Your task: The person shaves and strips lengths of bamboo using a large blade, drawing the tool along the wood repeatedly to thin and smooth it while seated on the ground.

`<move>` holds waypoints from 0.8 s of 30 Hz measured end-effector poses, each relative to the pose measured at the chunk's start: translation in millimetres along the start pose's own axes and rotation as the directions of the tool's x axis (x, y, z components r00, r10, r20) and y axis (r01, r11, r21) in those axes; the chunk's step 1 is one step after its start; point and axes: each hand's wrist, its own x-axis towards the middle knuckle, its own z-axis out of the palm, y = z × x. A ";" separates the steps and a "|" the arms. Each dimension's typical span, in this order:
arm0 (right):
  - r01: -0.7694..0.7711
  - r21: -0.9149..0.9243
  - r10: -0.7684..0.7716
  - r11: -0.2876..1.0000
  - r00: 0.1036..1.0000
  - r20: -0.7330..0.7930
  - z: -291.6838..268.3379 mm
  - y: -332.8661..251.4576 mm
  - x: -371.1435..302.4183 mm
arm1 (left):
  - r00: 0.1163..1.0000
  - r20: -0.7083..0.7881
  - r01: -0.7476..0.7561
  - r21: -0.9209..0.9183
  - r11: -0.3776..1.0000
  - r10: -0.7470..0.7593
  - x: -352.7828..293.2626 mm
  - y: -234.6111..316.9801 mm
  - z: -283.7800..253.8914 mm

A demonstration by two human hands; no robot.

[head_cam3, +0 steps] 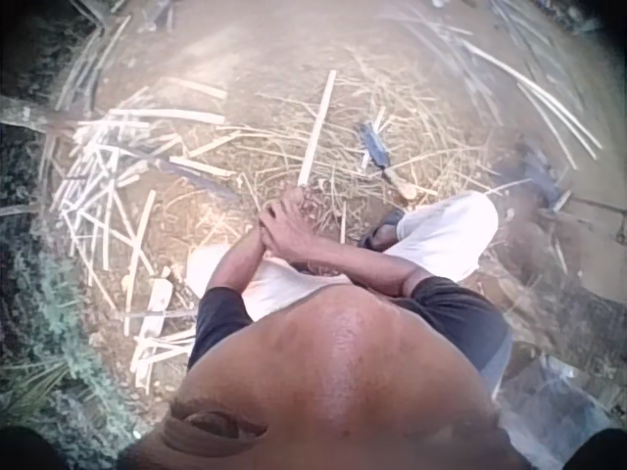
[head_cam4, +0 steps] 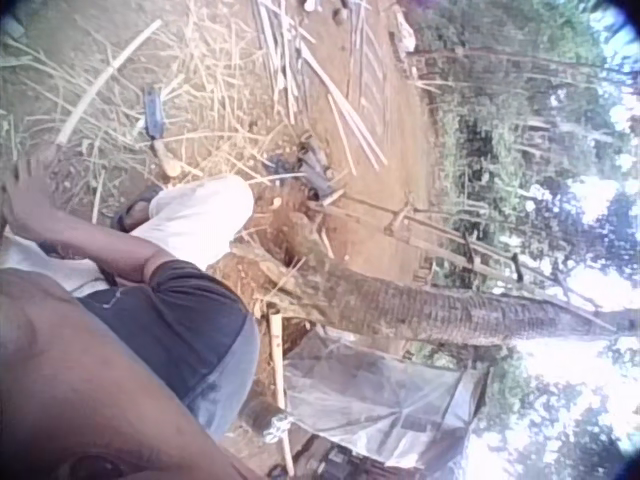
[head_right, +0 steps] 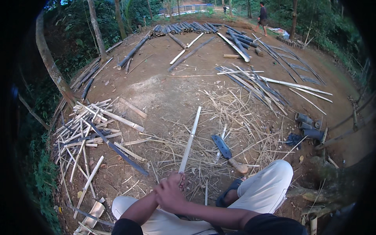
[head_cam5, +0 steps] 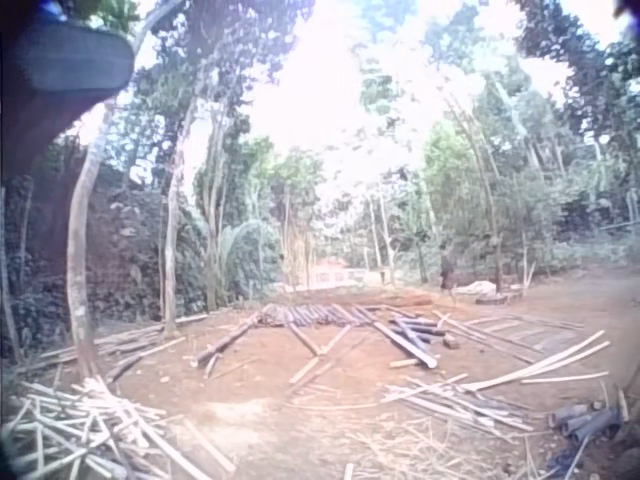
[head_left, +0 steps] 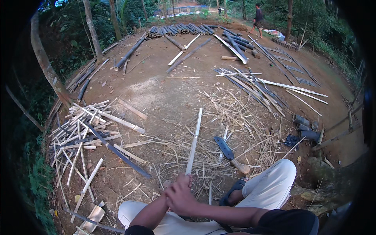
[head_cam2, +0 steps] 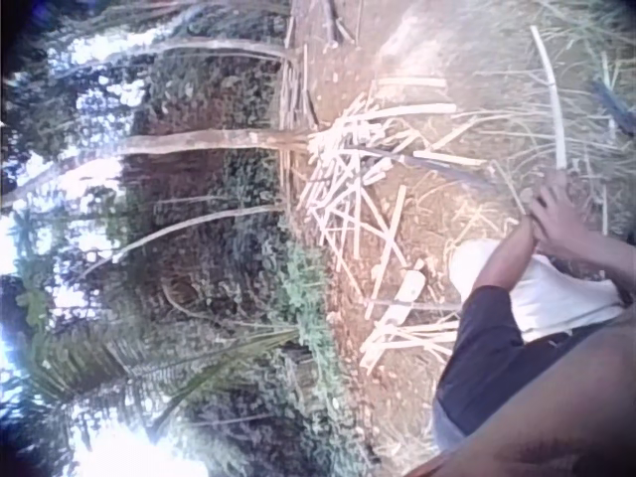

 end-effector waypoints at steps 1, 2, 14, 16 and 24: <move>0.060 0.057 -0.062 0.997 0.997 0.035 3.8 -2.4 -4.1 | 0.994 -0.058 0.093 0.030 0.995 -0.092 -5.0 19.9 24.0; 0.148 0.151 -0.157 0.977 0.986 0.049 13.1 -15.2 -3.4 | 0.970 -0.166 0.190 0.068 0.979 -0.176 -14.3 33.5 21.0; 0.193 0.124 -0.182 0.973 0.979 -0.093 27.2 0.4 4.7 | 0.948 -0.161 0.292 0.098 0.951 -0.275 -1.6 49.9 10.4; 0.319 0.277 -0.316 0.907 0.947 -0.057 35.4 -39.0 -16.7 | 0.949 -0.111 0.306 0.078 0.949 -0.297 -7.4 50.5 -10.8; 0.086 0.246 -0.080 0.965 0.996 -0.036 -1.1 -41.9 2.1 | 0.951 -0.066 0.300 -0.040 0.953 -0.302 17.2 42.6 -32.6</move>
